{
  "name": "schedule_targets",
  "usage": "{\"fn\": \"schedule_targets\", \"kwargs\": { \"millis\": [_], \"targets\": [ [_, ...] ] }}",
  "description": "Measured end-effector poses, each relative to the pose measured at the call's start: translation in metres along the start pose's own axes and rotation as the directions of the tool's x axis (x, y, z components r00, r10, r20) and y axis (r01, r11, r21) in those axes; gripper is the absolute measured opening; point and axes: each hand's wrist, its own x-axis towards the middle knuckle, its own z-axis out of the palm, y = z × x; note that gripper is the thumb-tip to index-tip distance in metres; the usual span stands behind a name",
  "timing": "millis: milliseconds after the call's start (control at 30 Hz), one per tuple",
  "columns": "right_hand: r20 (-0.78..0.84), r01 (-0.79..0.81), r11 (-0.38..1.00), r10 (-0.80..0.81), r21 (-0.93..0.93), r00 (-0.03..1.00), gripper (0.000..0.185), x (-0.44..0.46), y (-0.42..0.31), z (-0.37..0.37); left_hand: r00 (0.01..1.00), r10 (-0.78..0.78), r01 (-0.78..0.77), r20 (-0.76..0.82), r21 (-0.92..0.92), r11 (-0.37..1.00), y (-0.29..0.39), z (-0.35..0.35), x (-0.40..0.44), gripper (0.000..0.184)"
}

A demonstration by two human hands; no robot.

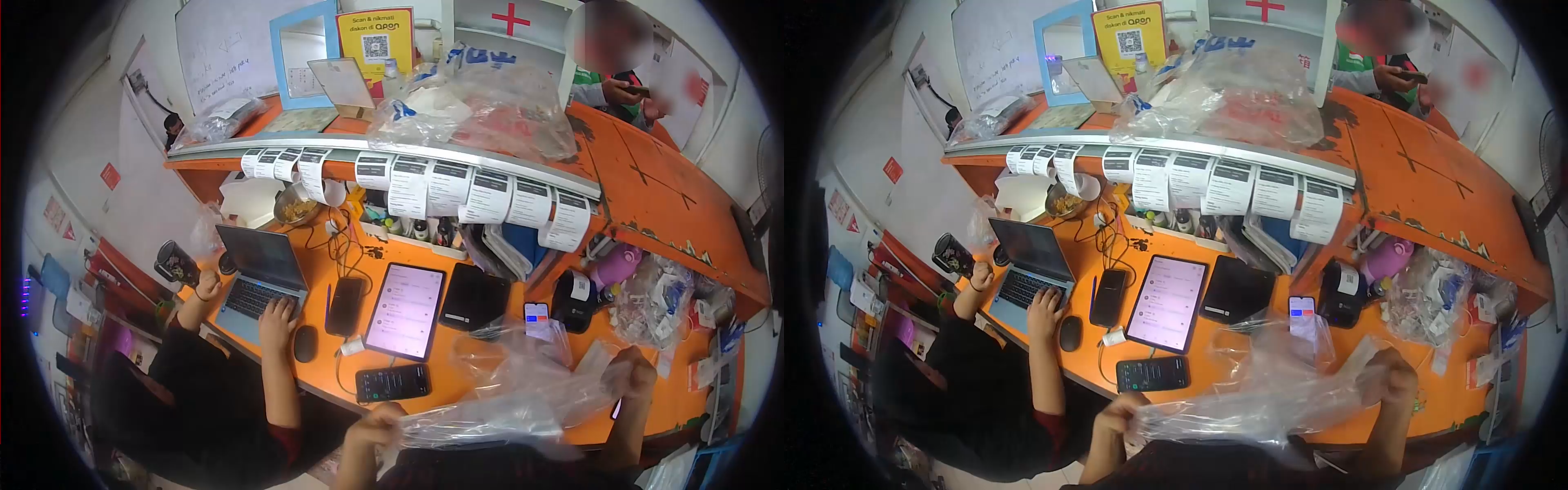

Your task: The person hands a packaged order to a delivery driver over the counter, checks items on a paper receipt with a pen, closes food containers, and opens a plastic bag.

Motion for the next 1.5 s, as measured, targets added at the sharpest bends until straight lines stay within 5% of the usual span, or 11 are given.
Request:
{"fn": "schedule_targets", "kwargs": {
  "millis": [67, 133, 333, 567, 867, 967, 1067, 1133, 1267, 1333, 1500],
  "targets": [
    [-0.075, 0.076, 0.992, -0.069, 0.101, 0.995, 0.04, 0.01, -0.003, 0.001, 0.977, -0.162, 0.143, 0.142, 0.133, 0.981, 0.025, 0.027, 0.032, 0.03],
    [-0.112, -0.229, 0.938, 0.206, -0.261, 0.972, 0.047, 0.027, -0.02, 0.013, 0.966, -0.232, 0.208, 0.113, 0.191, 0.959, 0.023, 0.025, 0.041, 0.028],
    [-0.346, -0.544, 0.706, 0.423, -0.454, 0.838, 0.019, 0.045, -0.023, 0.02, 0.992, -0.125, 0.123, 0.011, -0.275, 0.954, 0.008, 0.011, 0.047, 0.034],
    [-0.263, -0.231, 0.876, 0.125, -0.424, 0.957, 0.029, 0.061, 0.005, 0.01, 0.993, -0.119, 0.118, -0.026, -0.033, 0.992, 0.003, 0.002, 0.051, 0.062],
    [-0.233, -0.138, 0.876, 0.031, -0.461, 0.972, 0.023, 0.078, 0.004, 0.028, 0.963, -0.258, 0.263, 0.078, -0.076, 0.962, 0.021, 0.0, 0.054, 0.049],
    [-0.144, -0.466, 0.833, 0.443, -0.297, 0.885, 0.015, 0.089, -0.007, 0.05, 0.926, -0.356, 0.371, 0.123, -0.135, 0.919, 0.001, -0.022, 0.041, 0.036],
    [-0.151, -0.559, 0.578, 0.602, -0.595, 0.784, 0.013, 0.098, 0.001, 0.045, 0.976, -0.122, 0.121, 0.182, 0.014, 0.993, 0.02, -0.009, 0.052, 0.033],
    [-0.384, -0.375, 0.38, 0.056, -0.845, 0.922, 0.012, 0.109, 0.009, 0.063, 0.969, -0.172, 0.155, 0.179, 0.105, 0.982, 0.009, -0.012, 0.051, 0.032],
    [-0.244, -0.325, -0.069, -0.52, -0.943, 0.819, 0.023, 0.087, -0.003, 0.028, 0.96, -0.159, 0.137, 0.229, 0.11, 0.984, 0.026, -0.021, 0.039, 0.032],
    [-0.203, -0.315, -0.054, -0.66, -0.948, 0.724, 0.03, 0.101, -0.019, 0.037, 0.969, 0.049, -0.054, 0.24, 0.016, 0.998, 0.033, -0.019, 0.035, 0.036],
    [-0.593, -0.276, 0.545, -0.795, -0.792, 0.13, 0.03, 0.117, -0.034, 0.042, 0.977, 0.163, -0.151, 0.135, -0.091, 0.984, 0.016, -0.024, 0.028, 0.043]
  ]
}}
